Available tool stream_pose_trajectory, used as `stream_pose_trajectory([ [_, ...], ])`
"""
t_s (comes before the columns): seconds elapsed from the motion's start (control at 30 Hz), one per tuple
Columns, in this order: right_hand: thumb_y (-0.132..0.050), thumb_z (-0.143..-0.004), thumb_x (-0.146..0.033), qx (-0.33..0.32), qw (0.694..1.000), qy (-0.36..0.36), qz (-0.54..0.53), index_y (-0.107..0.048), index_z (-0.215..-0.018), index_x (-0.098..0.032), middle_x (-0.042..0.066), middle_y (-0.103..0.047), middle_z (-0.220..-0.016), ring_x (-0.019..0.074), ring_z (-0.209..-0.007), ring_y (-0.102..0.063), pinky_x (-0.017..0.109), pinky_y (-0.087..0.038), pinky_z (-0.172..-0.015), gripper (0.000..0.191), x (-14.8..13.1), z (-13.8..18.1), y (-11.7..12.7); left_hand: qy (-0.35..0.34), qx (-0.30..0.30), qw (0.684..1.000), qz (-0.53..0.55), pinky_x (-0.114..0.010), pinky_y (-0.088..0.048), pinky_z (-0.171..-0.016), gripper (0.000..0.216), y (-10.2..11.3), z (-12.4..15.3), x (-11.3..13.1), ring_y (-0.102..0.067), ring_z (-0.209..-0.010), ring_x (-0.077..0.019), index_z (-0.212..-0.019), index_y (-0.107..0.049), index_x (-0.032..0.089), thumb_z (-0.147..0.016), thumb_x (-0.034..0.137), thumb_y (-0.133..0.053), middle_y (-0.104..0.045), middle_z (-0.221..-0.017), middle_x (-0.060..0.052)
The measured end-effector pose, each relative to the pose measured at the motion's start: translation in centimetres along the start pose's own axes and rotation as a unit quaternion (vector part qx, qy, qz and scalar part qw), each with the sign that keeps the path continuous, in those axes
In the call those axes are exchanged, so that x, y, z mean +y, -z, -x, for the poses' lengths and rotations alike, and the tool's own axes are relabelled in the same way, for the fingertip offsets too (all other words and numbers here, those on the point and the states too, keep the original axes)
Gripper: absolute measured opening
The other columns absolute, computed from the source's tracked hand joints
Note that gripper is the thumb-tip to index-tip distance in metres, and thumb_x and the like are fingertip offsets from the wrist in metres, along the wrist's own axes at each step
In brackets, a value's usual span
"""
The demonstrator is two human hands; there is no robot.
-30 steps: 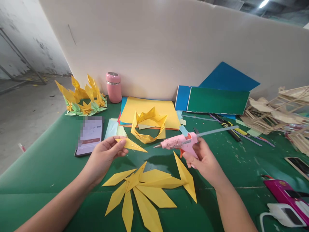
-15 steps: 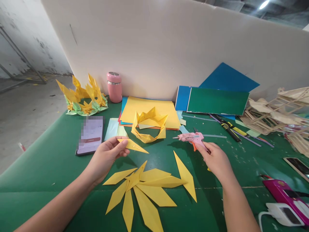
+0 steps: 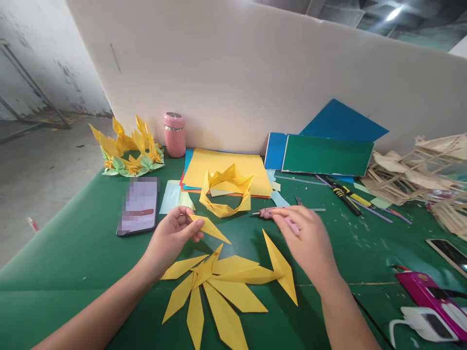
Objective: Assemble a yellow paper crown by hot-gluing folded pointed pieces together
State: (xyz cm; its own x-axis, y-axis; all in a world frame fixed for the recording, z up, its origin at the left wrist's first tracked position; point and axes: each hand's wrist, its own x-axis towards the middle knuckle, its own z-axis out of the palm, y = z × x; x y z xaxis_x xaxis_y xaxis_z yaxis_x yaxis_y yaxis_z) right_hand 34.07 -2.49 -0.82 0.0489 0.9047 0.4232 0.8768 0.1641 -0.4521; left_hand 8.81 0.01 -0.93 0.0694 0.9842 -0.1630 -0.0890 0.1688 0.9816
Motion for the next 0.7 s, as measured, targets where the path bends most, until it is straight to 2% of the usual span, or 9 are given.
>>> stream_pose_trajectory([
  [0.13,-0.054,-0.089,-0.027,-0.155,0.977,0.075,-0.129,-0.072,-0.095,-0.026,0.004,-0.068,-0.093,0.0210,-0.092,-0.059,0.033,-0.045,-0.079,0.019,-6.1,-1.7,0.0,-0.003,-0.015,1.000,0.013,-0.019,-0.044,-0.048,0.038,-0.3,0.2,-0.2,-0.056,-0.049,-0.0076,-0.070,-0.052,0.019,-0.056,0.038,-0.081,-0.055,-0.056,0.008],
  [0.2,-0.055,-0.089,-0.025,-0.212,0.959,0.079,-0.168,-0.073,-0.096,-0.025,0.003,-0.068,-0.092,0.0186,-0.090,-0.060,0.031,-0.045,-0.077,0.019,-8.0,-2.7,-0.4,-0.005,-0.022,0.999,0.024,-0.019,-0.044,-0.047,0.039,-0.3,0.4,-0.2,-0.055,-0.048,-0.0071,-0.068,-0.051,0.019,-0.054,0.038,-0.083,-0.054,-0.056,0.009],
  [0.3,-0.057,-0.087,-0.023,-0.261,0.941,0.076,-0.199,-0.074,-0.090,-0.024,0.001,-0.069,-0.085,0.0155,-0.078,-0.059,0.028,-0.043,-0.066,0.018,-9.3,-3.4,-1.2,-0.003,-0.042,0.998,0.044,-0.019,-0.044,-0.045,0.042,-0.2,0.6,-0.2,-0.053,-0.046,-0.0067,-0.065,-0.049,0.019,-0.053,0.039,-0.083,-0.054,-0.055,0.009],
  [0.47,-0.062,-0.081,-0.027,-0.311,0.926,0.023,-0.214,-0.073,-0.079,-0.024,-0.002,-0.070,-0.077,0.0126,-0.062,-0.051,0.026,-0.035,-0.053,0.012,-9.1,-3.3,-1.6,0.012,-0.063,0.996,0.058,-0.020,-0.044,-0.046,0.044,-0.2,1.0,-0.2,-0.052,-0.044,-0.0066,-0.063,-0.048,0.018,-0.050,0.040,-0.085,-0.055,-0.052,0.007],
  [0.57,-0.061,-0.081,-0.026,-0.305,0.926,0.025,-0.221,-0.070,-0.074,-0.022,0.000,-0.068,-0.077,0.0141,-0.069,-0.056,0.026,-0.039,-0.059,0.012,-8.6,-3.5,-1.6,0.008,-0.069,0.995,0.068,-0.021,-0.045,-0.048,0.043,-0.3,1.1,-0.4,-0.053,-0.046,-0.0077,-0.064,-0.053,0.018,-0.051,0.042,-0.085,-0.056,-0.053,0.006],
  [0.63,-0.060,-0.080,-0.025,-0.253,0.939,0.027,-0.233,-0.067,-0.072,-0.021,0.002,-0.067,-0.087,0.0159,-0.081,-0.059,0.028,-0.043,-0.068,0.011,-8.1,-3.8,-1.8,0.004,-0.054,0.996,0.066,-0.021,-0.045,-0.051,0.039,-0.3,1.1,-0.6,-0.053,-0.051,-0.0081,-0.068,-0.059,0.017,-0.058,0.048,-0.080,-0.060,-0.057,0.003],
  [0.7,-0.060,-0.079,-0.026,-0.203,0.952,-0.001,-0.230,-0.064,-0.070,-0.020,0.004,-0.066,-0.101,0.0161,-0.083,-0.061,0.030,-0.044,-0.073,0.012,-7.6,-4.1,-2.2,0.015,-0.021,0.997,0.070,-0.021,-0.047,-0.057,0.036,-0.2,1.0,-0.8,-0.055,-0.057,-0.0085,-0.074,-0.065,0.016,-0.068,0.050,-0.073,-0.063,-0.064,0.001],
])
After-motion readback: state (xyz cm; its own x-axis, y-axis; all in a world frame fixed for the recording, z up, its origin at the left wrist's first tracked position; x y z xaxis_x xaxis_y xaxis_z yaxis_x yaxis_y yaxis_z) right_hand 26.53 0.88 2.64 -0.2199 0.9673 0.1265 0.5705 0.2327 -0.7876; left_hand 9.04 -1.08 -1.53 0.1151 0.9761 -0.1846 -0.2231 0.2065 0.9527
